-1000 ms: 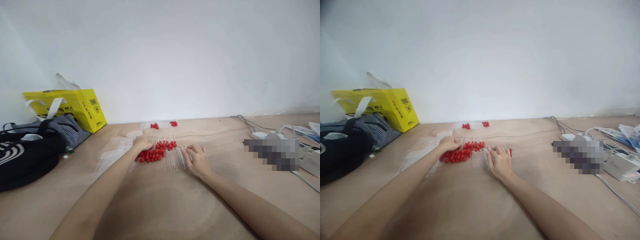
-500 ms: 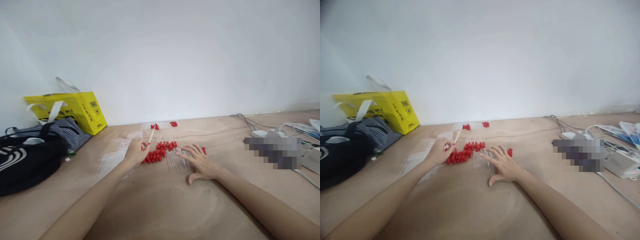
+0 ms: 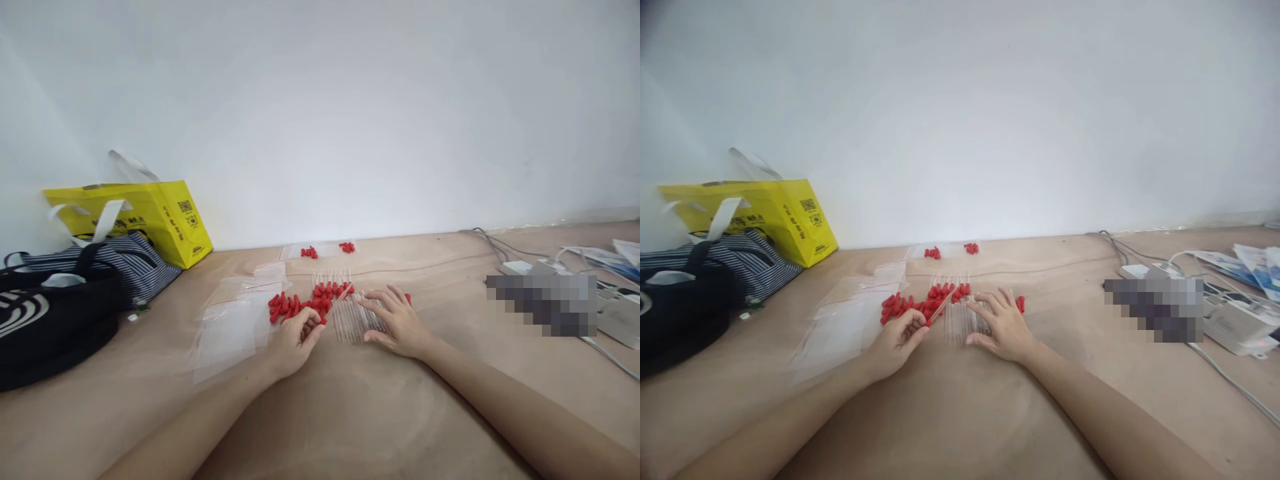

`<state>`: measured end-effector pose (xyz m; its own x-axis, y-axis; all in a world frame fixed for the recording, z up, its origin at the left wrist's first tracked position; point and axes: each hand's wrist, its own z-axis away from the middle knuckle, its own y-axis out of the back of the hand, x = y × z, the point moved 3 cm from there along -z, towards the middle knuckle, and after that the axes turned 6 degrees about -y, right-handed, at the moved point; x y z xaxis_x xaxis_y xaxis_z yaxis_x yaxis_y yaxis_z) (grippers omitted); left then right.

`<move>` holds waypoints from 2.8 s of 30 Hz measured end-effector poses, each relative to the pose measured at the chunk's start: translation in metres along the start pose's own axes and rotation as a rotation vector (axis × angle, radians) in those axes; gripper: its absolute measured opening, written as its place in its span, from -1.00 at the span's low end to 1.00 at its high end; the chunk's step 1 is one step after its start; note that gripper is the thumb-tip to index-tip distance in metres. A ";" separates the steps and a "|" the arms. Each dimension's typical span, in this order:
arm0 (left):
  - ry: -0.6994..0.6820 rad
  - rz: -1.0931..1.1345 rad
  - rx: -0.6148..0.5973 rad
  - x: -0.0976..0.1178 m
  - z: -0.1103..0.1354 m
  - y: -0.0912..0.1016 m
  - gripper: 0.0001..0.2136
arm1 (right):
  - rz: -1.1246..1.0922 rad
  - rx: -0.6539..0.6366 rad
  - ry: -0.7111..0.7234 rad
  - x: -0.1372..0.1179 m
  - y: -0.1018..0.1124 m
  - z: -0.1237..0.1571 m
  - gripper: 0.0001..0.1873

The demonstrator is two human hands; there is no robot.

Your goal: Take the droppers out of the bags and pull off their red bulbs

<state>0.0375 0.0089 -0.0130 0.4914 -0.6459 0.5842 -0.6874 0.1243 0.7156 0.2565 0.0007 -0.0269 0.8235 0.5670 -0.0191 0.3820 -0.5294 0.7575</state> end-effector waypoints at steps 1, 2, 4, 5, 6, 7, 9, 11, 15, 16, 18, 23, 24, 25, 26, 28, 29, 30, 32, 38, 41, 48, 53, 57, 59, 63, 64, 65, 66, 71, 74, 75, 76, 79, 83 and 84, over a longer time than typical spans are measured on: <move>-0.028 -0.047 0.000 0.000 0.001 -0.002 -0.90 | -0.020 0.060 -0.015 -0.004 0.002 0.000 -0.45; -0.061 -0.107 0.004 -0.001 0.003 -0.004 -0.91 | -0.033 0.119 -0.023 -0.009 0.004 -0.001 -0.50; -0.136 -0.268 0.022 -0.003 0.006 -0.005 -0.90 | -0.031 0.205 -0.002 -0.021 0.005 -0.002 -0.54; -0.173 -0.359 0.031 -0.004 0.006 -0.005 -0.89 | -0.022 0.228 0.023 -0.027 0.005 -0.003 -0.54; -0.204 -0.447 0.038 -0.005 0.007 -0.005 -0.87 | -0.013 0.245 0.044 -0.032 0.004 -0.003 -0.55; -0.228 -0.524 0.041 -0.006 0.006 -0.004 -0.86 | -0.010 0.265 0.049 -0.036 0.004 -0.004 -0.56; -0.258 -0.632 0.047 -0.007 0.005 -0.002 -0.83 | -0.018 0.338 0.006 -0.039 0.003 -0.004 -0.62; -0.289 -0.683 0.055 -0.006 0.004 0.000 -0.82 | -0.013 0.392 -0.051 -0.039 0.003 -0.004 -0.68; -0.379 -0.731 0.075 0.001 0.003 -0.004 -0.81 | 0.073 0.231 0.034 -0.043 -0.005 -0.009 -0.66; -0.404 -0.740 0.081 0.003 0.003 -0.005 -0.81 | 0.086 0.182 0.061 -0.044 -0.008 -0.010 -0.65; -0.445 -0.758 0.091 0.007 0.003 -0.008 -0.81 | 0.087 0.130 0.087 -0.046 -0.013 -0.013 -0.70; -0.477 -0.719 0.122 0.012 0.000 -0.011 -0.84 | 0.058 0.146 0.129 -0.044 -0.020 -0.012 -0.74; -0.485 -0.704 0.133 0.011 -0.001 -0.011 -0.83 | 0.055 0.159 0.140 -0.044 -0.021 -0.012 -0.73; -0.500 -0.692 0.143 0.011 -0.001 -0.011 -0.82 | 0.055 0.172 0.153 -0.044 -0.020 -0.011 -0.73; -0.521 -0.684 0.149 0.011 -0.002 -0.012 -0.80 | 0.055 0.183 0.166 -0.044 -0.020 -0.011 -0.73; -0.559 -0.674 0.151 0.010 -0.003 -0.015 -0.79 | 0.057 0.197 0.191 -0.044 -0.020 -0.011 -0.74; -0.571 -0.669 0.150 0.010 -0.003 -0.016 -0.79 | 0.057 0.196 0.203 -0.045 -0.020 -0.011 -0.74; -0.574 -0.665 0.146 0.009 -0.003 -0.017 -0.79 | 0.055 0.191 0.213 -0.045 -0.020 -0.012 -0.75; -0.564 -0.658 0.138 0.008 -0.002 -0.018 -0.78 | 0.048 0.174 0.226 -0.046 -0.020 -0.012 -0.74; -0.577 -0.670 0.126 0.010 0.003 -0.015 -0.81 | -0.007 0.167 0.233 -0.048 -0.014 -0.010 -0.74; -0.561 -0.685 0.107 0.011 0.004 -0.012 -0.82 | -0.020 0.168 0.231 -0.049 -0.011 -0.009 -0.76; -0.544 -0.700 0.079 0.016 0.004 -0.008 -0.81 | 0.010 0.182 0.247 -0.050 -0.010 -0.010 -0.77; -0.540 -0.702 0.042 0.016 0.004 -0.008 -0.76 | -0.003 0.168 0.231 -0.048 -0.009 -0.009 -0.77; -0.475 -0.683 0.079 0.008 0.007 -0.002 -0.73 | -0.009 0.183 0.176 -0.039 -0.007 -0.004 -0.76; -0.433 -0.643 0.122 0.003 0.009 0.001 -0.76 | 0.006 0.179 0.119 -0.032 -0.008 -0.001 -0.77; -0.370 -0.508 0.190 -0.005 0.010 -0.002 -0.78 | 0.039 0.134 -0.020 -0.022 -0.015 0.000 -0.70; -0.358 -0.476 0.204 -0.006 0.010 -0.002 -0.78 | 0.033 0.114 -0.062 -0.020 -0.018 -0.001 -0.67; -0.345 -0.449 0.219 -0.007 0.010 -0.003 -0.77 | 0.020 0.091 -0.104 -0.019 -0.022 -0.001 -0.64; -0.331 -0.428 0.232 -0.007 0.010 -0.003 -0.76 | 0.003 0.068 -0.146 -0.018 -0.025 -0.003 -0.63; -0.229 -0.360 0.275 -0.009 0.008 0.000 -0.72 | -0.092 0.015 -0.267 -0.019 -0.037 -0.011 -0.64; -0.168 -0.327 0.314 -0.011 0.006 0.003 -0.75 | -0.088 0.007 -0.274 -0.023 -0.042 -0.017 -0.62; -0.136 -0.310 0.328 -0.013 0.005 0.004 -0.77 | -0.072 0.003 -0.279 -0.024 -0.043 -0.018 -0.63; -0.099 -0.290 0.339 -0.015 0.004 0.006 -0.79 | -0.053 -0.004 -0.286 -0.024 -0.044 -0.019 -0.64; 0.024 -0.281 0.357 -0.022 -0.001 0.014 -0.85 | -0.016 -0.031 -0.309 -0.025 -0.047 -0.021 -0.68; 0.155 -0.438 0.251 -0.031 -0.019 0.032 -0.87 | -0.023 -0.089 -0.330 -0.028 -0.046 -0.022 -0.75; 0.172 -0.474 0.195 -0.033 -0.026 0.035 -0.88 | -0.019 -0.100 -0.330 -0.029 -0.044 -0.022 -0.76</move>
<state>0.0110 0.0542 0.0025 0.8410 -0.4627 0.2806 -0.4476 -0.3035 0.8411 0.2067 0.0218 -0.0452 0.9141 0.3327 -0.2319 0.3693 -0.4466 0.8150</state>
